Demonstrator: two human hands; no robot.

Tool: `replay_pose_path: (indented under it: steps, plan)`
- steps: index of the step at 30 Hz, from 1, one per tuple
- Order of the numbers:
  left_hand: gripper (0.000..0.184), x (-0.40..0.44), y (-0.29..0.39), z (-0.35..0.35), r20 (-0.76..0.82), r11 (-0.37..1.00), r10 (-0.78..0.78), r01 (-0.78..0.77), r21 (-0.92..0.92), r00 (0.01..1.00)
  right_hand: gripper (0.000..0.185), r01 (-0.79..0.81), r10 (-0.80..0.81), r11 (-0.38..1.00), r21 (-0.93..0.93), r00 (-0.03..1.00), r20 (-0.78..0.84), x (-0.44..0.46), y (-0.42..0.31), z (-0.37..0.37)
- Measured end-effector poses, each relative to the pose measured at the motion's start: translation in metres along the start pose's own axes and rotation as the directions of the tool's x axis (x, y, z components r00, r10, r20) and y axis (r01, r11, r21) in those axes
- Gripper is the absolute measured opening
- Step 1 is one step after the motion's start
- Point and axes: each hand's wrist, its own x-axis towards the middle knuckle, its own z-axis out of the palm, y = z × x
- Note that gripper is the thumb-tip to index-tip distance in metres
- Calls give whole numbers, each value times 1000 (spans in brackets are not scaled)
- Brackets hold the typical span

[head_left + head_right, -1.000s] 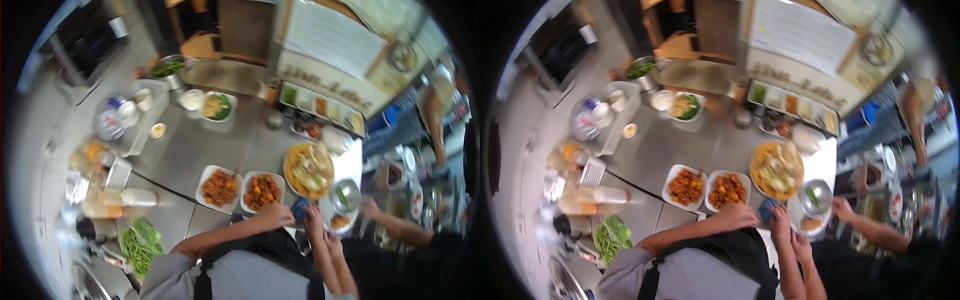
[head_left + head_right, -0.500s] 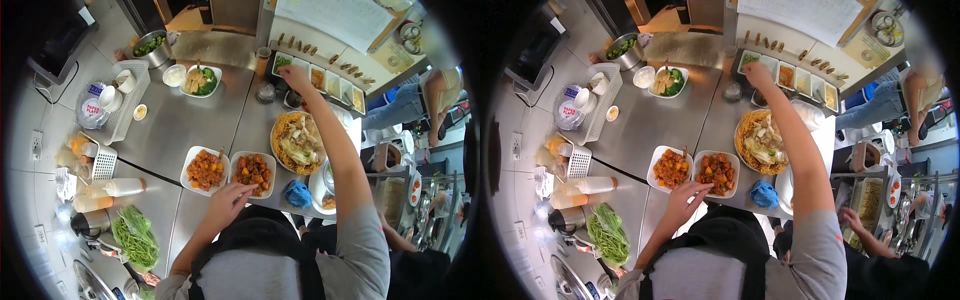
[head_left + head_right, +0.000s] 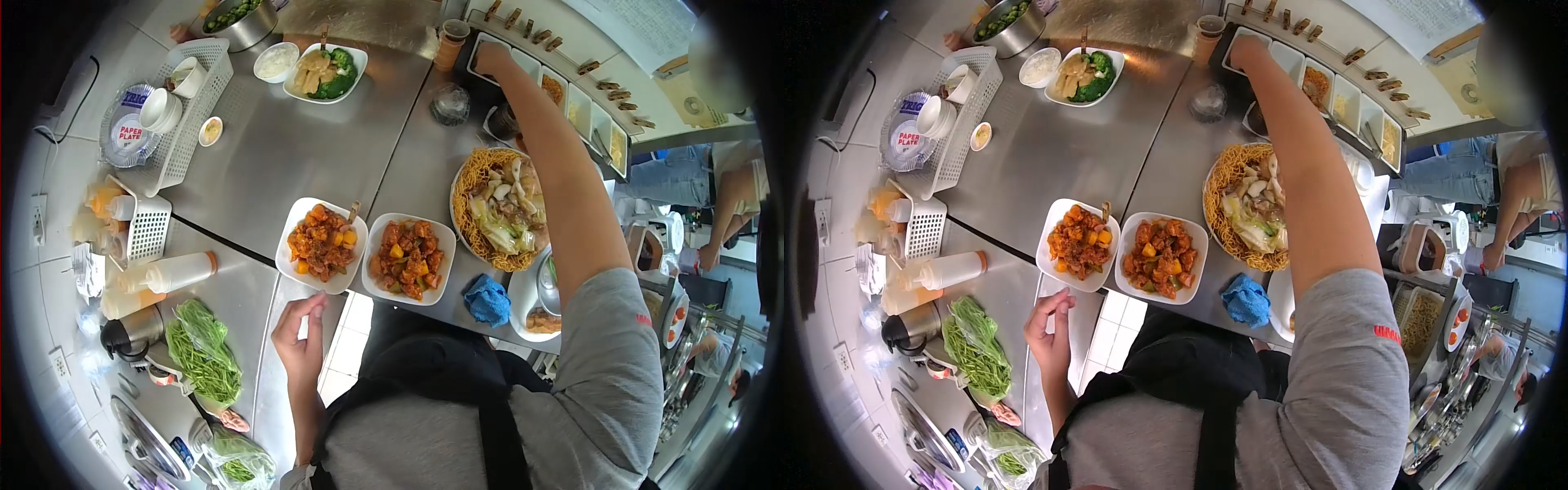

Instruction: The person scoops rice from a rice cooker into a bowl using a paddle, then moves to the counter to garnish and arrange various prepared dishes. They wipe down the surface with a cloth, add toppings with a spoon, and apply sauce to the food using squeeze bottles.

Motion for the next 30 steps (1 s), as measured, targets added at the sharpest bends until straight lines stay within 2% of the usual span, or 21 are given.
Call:
replay_pose_path:
  steps: [2,5,8,10,11,14,17,20,23,26,27,30]
  plan:
    - [19,5,3,1,-22,1000,17,-17,-9,1000,26,-100,95,967,236,995,31,5,14,8]
    - [20,14,9,5,6,999,42,-42,0,999,28,-60,135,890,451,982,-136,-14,26,-3]
    - [20,21,15,11,45,997,80,-81,8,996,19,-37,164,754,656,977,-133,-42,36,-26]
    - [20,26,19,13,64,994,108,-109,7,992,21,-1,207,366,930,975,-80,-37,49,-11]
    - [20,29,20,14,72,993,121,-122,4,990,23,19,217,135,991,975,-49,-34,58,-1]
    - [19,36,29,12,84,985,171,-172,2,982,24,128,184,-221,967,979,-87,-62,68,-5]
    - [19,43,30,8,76,980,197,-196,-19,977,27,174,79,-236,956,984,-159,-135,68,-36]
    - [19,48,28,6,73,977,209,-206,-47,975,28,8,28,-122,992,1000,-4,-227,54,-64]
    - [19,53,30,6,74,971,234,-228,-77,969,24,12,-94,-6,1000,995,-12,-287,47,-47]
    - [18,57,28,12,88,955,282,-272,-117,955,20,6,-108,228,974,994,19,-329,42,-44]
    - [18,58,30,14,98,951,297,-285,-119,950,17,13,-69,345,939,998,11,-338,39,-44]
    - [18,59,33,19,134,943,319,-300,-145,938,16,79,-45,503,860,997,-65,-345,44,-30]
